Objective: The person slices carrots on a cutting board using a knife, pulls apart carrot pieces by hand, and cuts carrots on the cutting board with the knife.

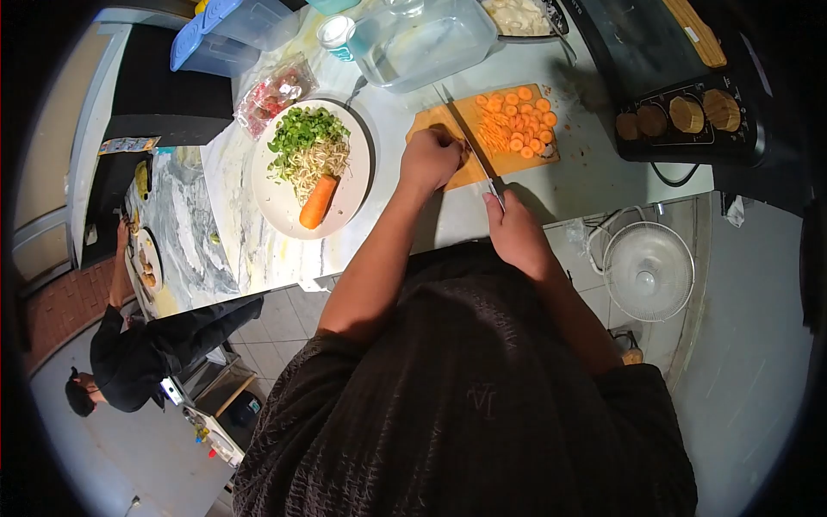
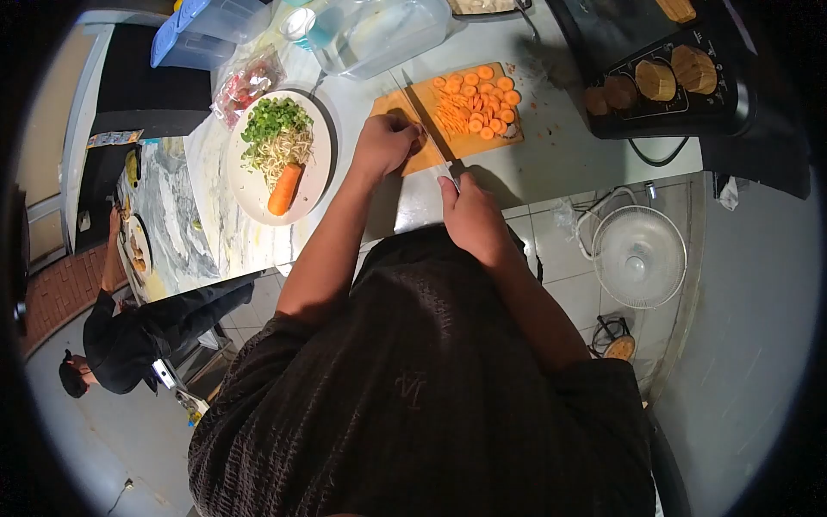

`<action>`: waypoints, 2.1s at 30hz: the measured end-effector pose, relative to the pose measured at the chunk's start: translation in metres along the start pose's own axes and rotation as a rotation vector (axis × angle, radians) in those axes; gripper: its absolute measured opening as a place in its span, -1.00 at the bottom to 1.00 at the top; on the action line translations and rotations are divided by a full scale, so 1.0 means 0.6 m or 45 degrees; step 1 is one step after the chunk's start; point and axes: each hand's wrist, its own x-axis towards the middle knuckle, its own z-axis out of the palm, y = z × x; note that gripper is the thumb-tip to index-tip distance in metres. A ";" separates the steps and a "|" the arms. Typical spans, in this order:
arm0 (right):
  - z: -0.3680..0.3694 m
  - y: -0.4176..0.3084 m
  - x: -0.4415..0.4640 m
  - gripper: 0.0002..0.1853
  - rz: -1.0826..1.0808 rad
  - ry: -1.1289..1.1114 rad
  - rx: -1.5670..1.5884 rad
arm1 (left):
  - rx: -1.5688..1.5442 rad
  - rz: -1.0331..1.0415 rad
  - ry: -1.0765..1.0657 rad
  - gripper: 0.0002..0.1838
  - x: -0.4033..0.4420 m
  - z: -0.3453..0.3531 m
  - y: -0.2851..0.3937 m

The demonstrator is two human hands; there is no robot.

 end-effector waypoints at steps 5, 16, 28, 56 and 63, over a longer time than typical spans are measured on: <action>-0.016 -0.004 -0.006 -0.53 0.035 -0.058 -0.025 | 0.045 0.074 0.018 -0.70 0.007 0.002 -0.007; -0.015 0.001 0.005 -0.52 0.053 -0.116 -0.078 | 0.120 0.022 0.045 -0.69 -0.001 0.003 0.000; 0.008 0.019 0.019 -0.58 0.002 -0.007 -0.036 | 0.121 0.007 0.080 -0.69 -0.004 0.002 0.008; 0.001 0.021 0.002 -0.50 -0.056 0.019 0.025 | -0.017 0.178 0.042 -0.74 0.015 0.009 -0.026; 0.002 0.014 -0.002 -0.50 -0.048 0.020 0.047 | 0.075 0.130 0.021 -0.72 -0.004 -0.002 0.001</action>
